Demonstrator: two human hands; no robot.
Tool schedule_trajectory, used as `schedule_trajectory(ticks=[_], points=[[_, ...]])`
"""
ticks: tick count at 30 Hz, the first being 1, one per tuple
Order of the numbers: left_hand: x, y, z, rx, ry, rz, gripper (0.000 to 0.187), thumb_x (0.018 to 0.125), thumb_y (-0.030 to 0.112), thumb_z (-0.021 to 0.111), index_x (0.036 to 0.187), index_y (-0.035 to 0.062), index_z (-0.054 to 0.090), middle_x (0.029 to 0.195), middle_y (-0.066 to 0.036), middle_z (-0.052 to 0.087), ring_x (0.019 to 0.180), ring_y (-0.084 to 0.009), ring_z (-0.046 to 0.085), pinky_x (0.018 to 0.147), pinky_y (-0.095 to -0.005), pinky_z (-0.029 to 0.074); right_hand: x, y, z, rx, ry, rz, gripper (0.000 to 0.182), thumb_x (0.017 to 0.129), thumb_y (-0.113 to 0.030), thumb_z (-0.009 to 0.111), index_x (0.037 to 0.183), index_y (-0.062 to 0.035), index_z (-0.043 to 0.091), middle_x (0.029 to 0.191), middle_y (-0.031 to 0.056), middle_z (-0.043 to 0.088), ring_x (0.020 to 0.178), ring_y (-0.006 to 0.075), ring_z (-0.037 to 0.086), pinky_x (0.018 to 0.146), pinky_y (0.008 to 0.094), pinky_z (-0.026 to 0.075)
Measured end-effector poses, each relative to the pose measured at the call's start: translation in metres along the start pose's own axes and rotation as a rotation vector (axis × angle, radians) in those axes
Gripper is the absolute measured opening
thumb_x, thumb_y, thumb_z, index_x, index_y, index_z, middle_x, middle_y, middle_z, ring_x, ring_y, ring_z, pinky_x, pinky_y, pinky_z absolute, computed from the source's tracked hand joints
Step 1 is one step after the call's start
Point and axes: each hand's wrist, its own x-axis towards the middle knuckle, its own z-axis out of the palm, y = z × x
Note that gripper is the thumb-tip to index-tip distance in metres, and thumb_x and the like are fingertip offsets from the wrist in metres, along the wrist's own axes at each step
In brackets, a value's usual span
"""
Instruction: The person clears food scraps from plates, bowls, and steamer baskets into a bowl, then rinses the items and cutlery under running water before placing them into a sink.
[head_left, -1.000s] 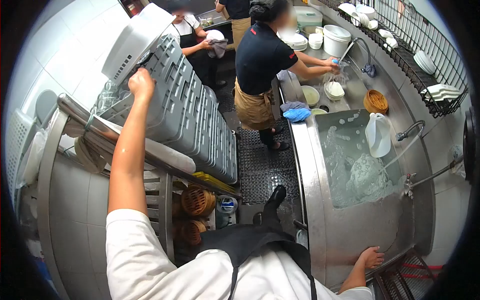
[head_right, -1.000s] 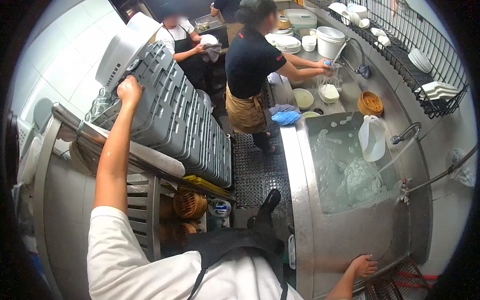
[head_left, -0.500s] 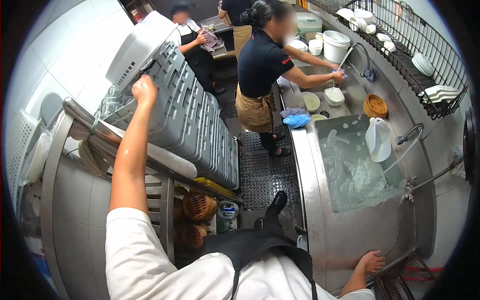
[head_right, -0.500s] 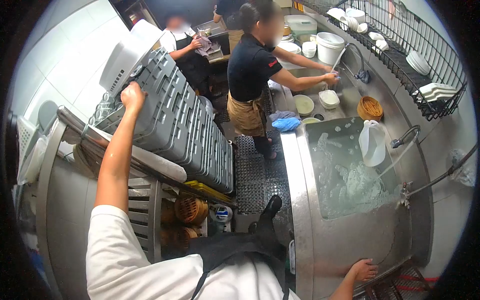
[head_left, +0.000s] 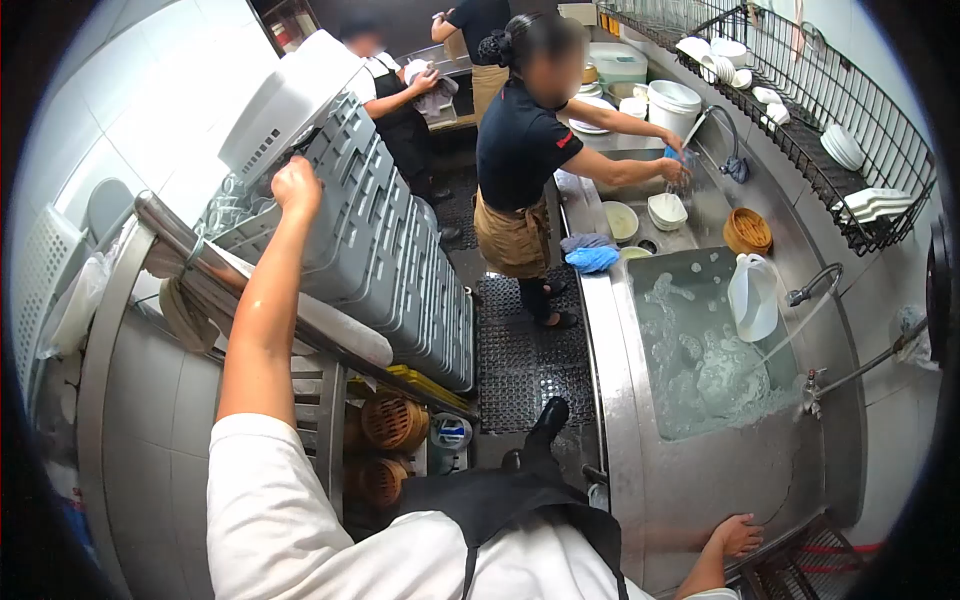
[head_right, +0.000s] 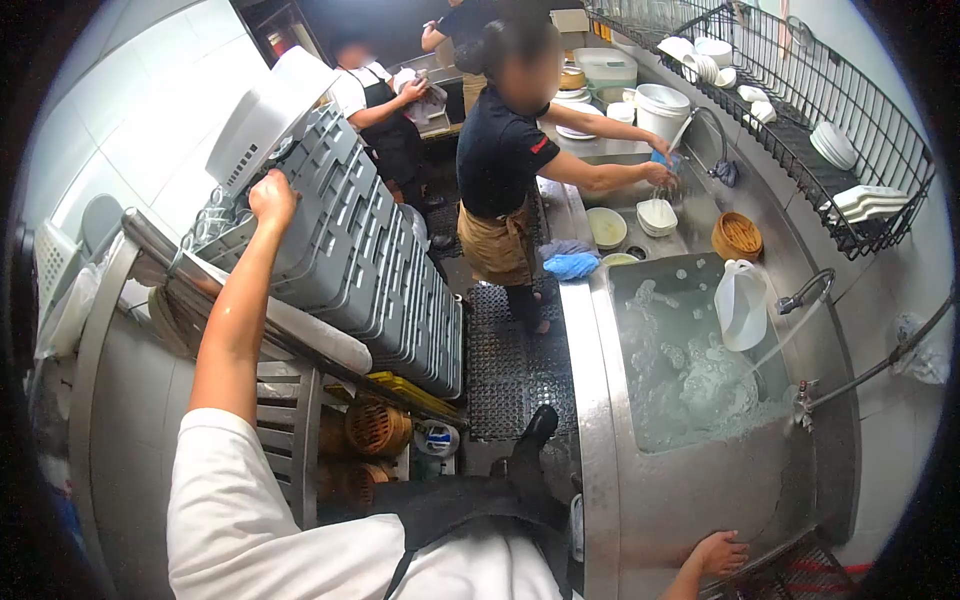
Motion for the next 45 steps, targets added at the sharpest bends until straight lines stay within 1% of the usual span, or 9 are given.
schedule_trajectory(ticks=[2,5,14,17,24,26,29,37,45], points=[[0.001,-0.002,0.003,-0.007,-0.012,0.008,0.042,0.069,0.03,0.085,0.093,0.0013,0.065,0.088,-0.017,0.073,0.083,-0.0296,0.073,0.075,-0.0381,0.058,-0.004,-0.001,-0.007,-0.029,-0.017,0.009,0.067,0.099,-0.053,0.035,0.147,-0.0061,0.039,0.151,0.022,0.036,0.141,0.0376,0.034,0.112,0.0529,0.028],[-0.001,0.0,-0.002,0.024,-0.001,0.019,0.043,0.07,0.031,0.085,0.094,0.0009,0.065,0.087,-0.017,0.073,0.083,-0.0295,0.073,0.074,-0.0378,0.058,-0.011,-0.005,-0.044,-0.054,-0.186,0.018,0.068,0.102,-0.052,0.028,0.152,-0.0074,0.028,0.157,0.0184,0.027,0.146,0.0336,0.024,0.117,0.0508,0.021],[0.002,-0.003,0.007,0.03,0.026,0.014,0.045,0.068,0.032,0.085,0.093,0.0016,0.064,0.087,-0.016,0.073,0.083,-0.0289,0.073,0.075,-0.0365,0.058,-0.005,-0.002,-0.02,-0.011,-0.131,0.03,0.068,0.101,-0.053,0.028,0.152,-0.0075,0.03,0.156,0.0195,0.029,0.145,0.034,0.025,0.116,0.0542,0.021],[0.001,-0.005,0.008,0.028,0.055,0.071,0.045,0.067,0.032,0.085,0.093,0.0016,0.063,0.086,-0.016,0.073,0.083,-0.0285,0.073,0.074,-0.0367,0.058,-0.006,0.001,-0.017,0.02,-0.059,-0.003,0.066,0.099,-0.052,0.035,0.148,-0.0068,0.037,0.152,0.021,0.036,0.141,0.0371,0.032,0.112,0.0535,0.028],[-0.004,0.0,-0.001,-0.018,0.106,0.081,0.04,0.063,0.028,0.086,0.085,0.0021,0.065,0.083,-0.018,0.072,0.08,-0.0308,0.072,0.072,-0.0387,0.057,-0.009,0.007,-0.022,0.088,-0.064,-0.032,0.066,0.099,-0.051,0.036,0.147,-0.0048,0.037,0.152,0.0234,0.035,0.14,0.0381,0.034,0.112,0.0537,0.028],[-0.004,0.001,0.001,-0.028,0.115,0.085,0.039,0.063,0.027,0.086,0.084,0.0022,0.065,0.082,-0.018,0.072,0.079,-0.0309,0.072,0.071,-0.0388,0.057,-0.011,0.005,-0.036,0.074,-0.085,-0.047,0.067,0.099,-0.051,0.035,0.148,-0.0045,0.036,0.152,0.024,0.034,0.14,0.0386,0.033,0.113,0.0538,0.027],[-0.003,-0.005,0.006,-0.02,0.147,0.082,0.036,0.063,0.024,0.084,0.083,0.0018,0.064,0.078,-0.019,0.071,0.077,-0.0315,0.072,0.071,-0.0389,0.057,-0.007,0.003,-0.024,0.014,-0.109,-0.015,0.067,0.1,-0.053,0.031,0.149,-0.0079,0.036,0.154,0.0202,0.032,0.144,0.0351,0.028,0.115,0.0522,0.022],[0.003,-0.007,0.016,0.062,0.085,0.058,0.044,0.066,0.03,0.086,0.092,0.0046,0.062,0.084,-0.014,0.073,0.079,-0.027,0.073,0.072,-0.0366,0.058,-0.01,0.001,-0.029,0.046,-0.086,-0.002,0.067,0.099,-0.054,0.032,0.149,-0.0094,0.037,0.153,0.0206,0.035,0.142,0.0354,0.031,0.114,0.0516,0.025],[0.002,-0.003,0.012,0.103,0.061,0.037,0.039,0.071,0.03,0.081,0.094,0.0051,0.061,0.084,-0.013,0.073,0.079,-0.027,0.073,0.072,-0.0361,0.059,-0.008,0.002,-0.023,0.028,-0.087,0.0,0.067,0.099,-0.054,0.032,0.149,-0.0093,0.037,0.153,0.0203,0.035,0.143,0.0355,0.031,0.115,0.0512,0.024]])
